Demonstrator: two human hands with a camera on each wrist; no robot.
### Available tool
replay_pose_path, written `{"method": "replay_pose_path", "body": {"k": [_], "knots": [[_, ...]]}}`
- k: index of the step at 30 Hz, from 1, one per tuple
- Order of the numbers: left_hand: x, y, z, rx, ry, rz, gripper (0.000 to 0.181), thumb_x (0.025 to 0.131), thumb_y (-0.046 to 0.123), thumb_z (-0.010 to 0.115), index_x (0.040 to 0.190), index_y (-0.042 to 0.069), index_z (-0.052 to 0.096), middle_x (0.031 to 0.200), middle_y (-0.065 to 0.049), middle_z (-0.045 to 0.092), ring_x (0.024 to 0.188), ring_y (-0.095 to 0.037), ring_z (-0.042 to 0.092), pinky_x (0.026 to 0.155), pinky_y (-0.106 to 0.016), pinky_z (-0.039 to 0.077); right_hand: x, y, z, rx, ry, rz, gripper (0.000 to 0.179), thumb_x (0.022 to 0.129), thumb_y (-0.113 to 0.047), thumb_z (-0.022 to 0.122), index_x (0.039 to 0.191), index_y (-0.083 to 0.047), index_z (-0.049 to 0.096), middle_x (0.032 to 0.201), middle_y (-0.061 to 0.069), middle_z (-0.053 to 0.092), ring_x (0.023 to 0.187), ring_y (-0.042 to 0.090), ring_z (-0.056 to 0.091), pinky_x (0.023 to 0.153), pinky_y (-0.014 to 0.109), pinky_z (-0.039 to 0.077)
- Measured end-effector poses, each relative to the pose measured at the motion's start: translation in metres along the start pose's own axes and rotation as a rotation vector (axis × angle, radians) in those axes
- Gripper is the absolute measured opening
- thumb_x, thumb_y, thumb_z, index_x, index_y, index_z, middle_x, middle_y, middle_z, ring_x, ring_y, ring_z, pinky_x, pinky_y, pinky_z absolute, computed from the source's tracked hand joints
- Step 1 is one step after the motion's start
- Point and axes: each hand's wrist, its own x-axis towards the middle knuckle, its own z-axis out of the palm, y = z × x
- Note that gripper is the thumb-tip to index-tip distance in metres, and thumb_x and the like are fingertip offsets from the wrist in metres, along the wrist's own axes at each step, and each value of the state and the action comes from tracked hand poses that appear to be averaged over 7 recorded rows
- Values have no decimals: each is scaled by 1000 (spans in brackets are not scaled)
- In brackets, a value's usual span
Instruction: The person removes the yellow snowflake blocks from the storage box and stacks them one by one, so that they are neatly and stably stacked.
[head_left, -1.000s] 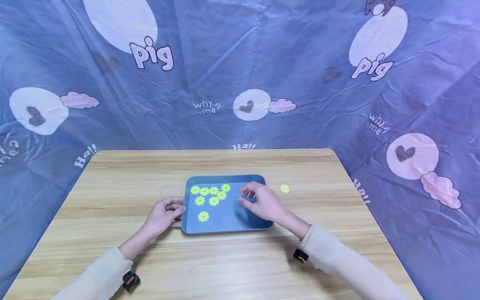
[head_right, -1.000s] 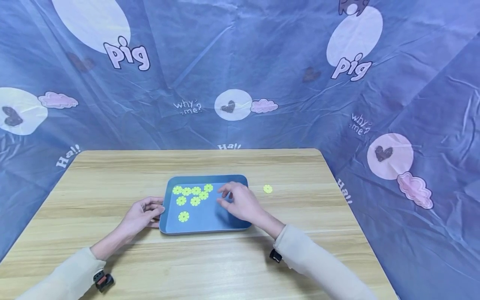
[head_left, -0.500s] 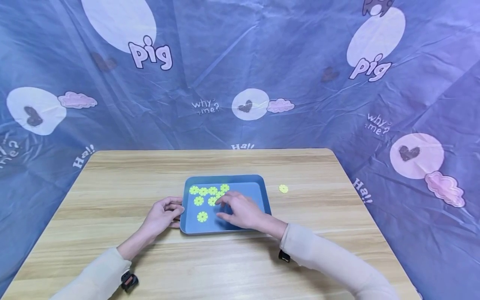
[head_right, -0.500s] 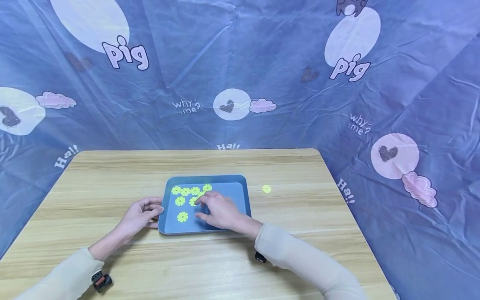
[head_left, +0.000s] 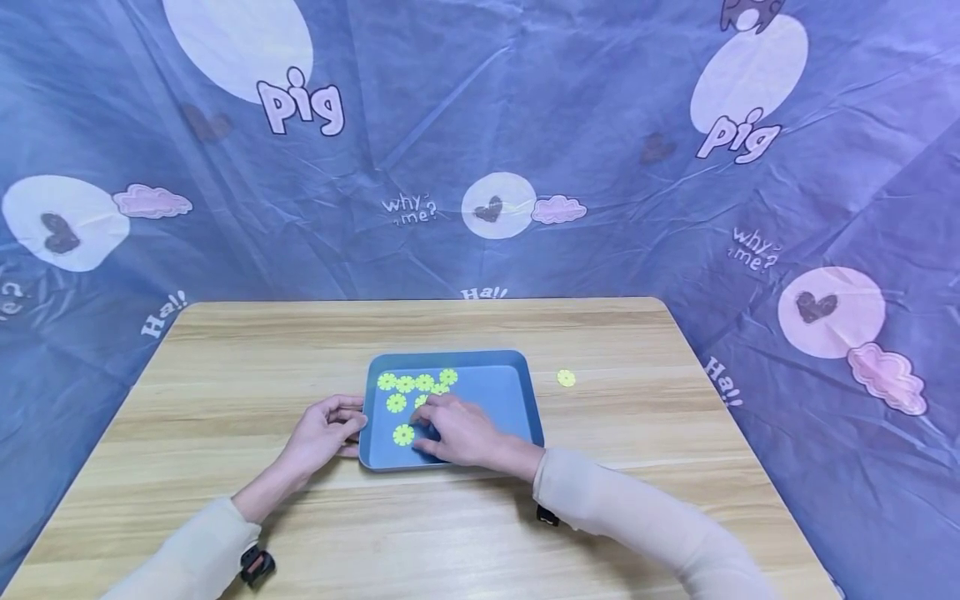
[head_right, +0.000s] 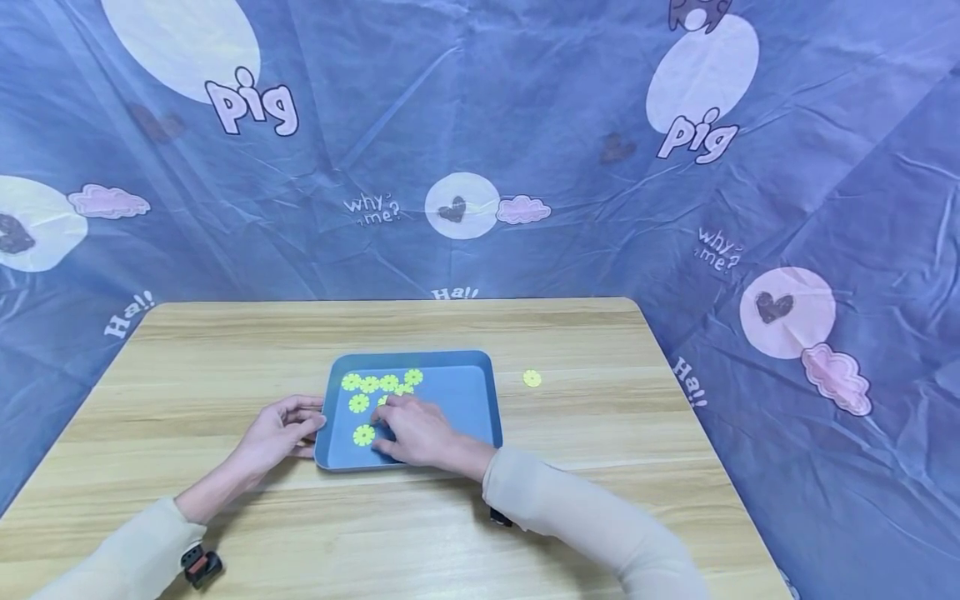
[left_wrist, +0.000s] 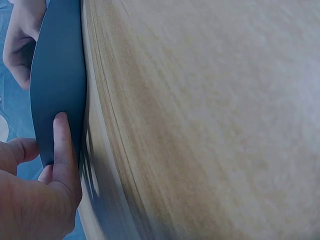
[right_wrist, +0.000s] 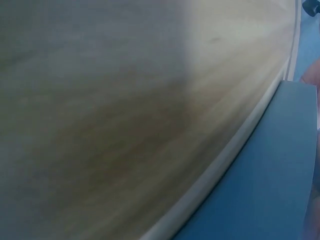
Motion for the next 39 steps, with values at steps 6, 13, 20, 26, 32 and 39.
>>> {"method": "replay_pose_path", "body": {"k": [6, 13, 20, 26, 32, 39], "knots": [[-1, 1, -1, 3, -8, 7, 47, 102, 3, 62, 145, -11, 48, 113, -17, 71, 82, -15, 72, 73, -33, 71, 7, -7, 1, -34, -13, 3, 36, 96, -41, 77, 126, -21, 75, 112, -4, 71, 97, 12, 63, 69, 16, 52], [1, 1, -2, 3, -5, -10, 45, 103, 2, 61, 145, -9, 50, 114, -17, 71, 82, -15, 72, 74, -33, 71, 14, -13, 6, -78, -40, 20, 36, 97, -43, 75, 128, -24, 74, 114, -6, 69, 104, 12, 64, 74, 17, 55], [1, 2, -4, 4, -11, -10, 44, 103, 3, 61, 144, -9, 50, 115, -17, 71, 83, -15, 72, 74, -33, 71, 19, -17, 6, -74, -49, 24, 35, 97, -41, 76, 126, -22, 75, 109, -5, 67, 95, 9, 60, 63, 14, 45], [3, 3, -5, 5, -14, -8, 44, 103, 2, 61, 144, -9, 50, 114, -17, 71, 83, -15, 72, 74, -32, 71, 24, -16, 5, -64, -60, 30, 36, 96, -40, 77, 127, -21, 75, 107, -5, 67, 95, 9, 59, 62, 14, 44], [7, 4, -7, 10, -15, -6, 44, 103, 2, 60, 144, -9, 50, 114, -18, 71, 84, -15, 72, 74, -33, 71, 28, -13, 4, -27, -74, 27, 36, 95, -39, 79, 125, -19, 75, 103, -5, 65, 92, 8, 58, 59, 14, 44], [11, 5, -10, 8, -28, -1, 45, 103, 2, 60, 145, -10, 49, 112, -16, 71, 84, -13, 72, 74, -32, 71, 28, -9, 3, 29, -54, 37, 31, 94, -37, 80, 121, -22, 75, 107, -7, 68, 98, 9, 63, 68, 15, 51]]}}
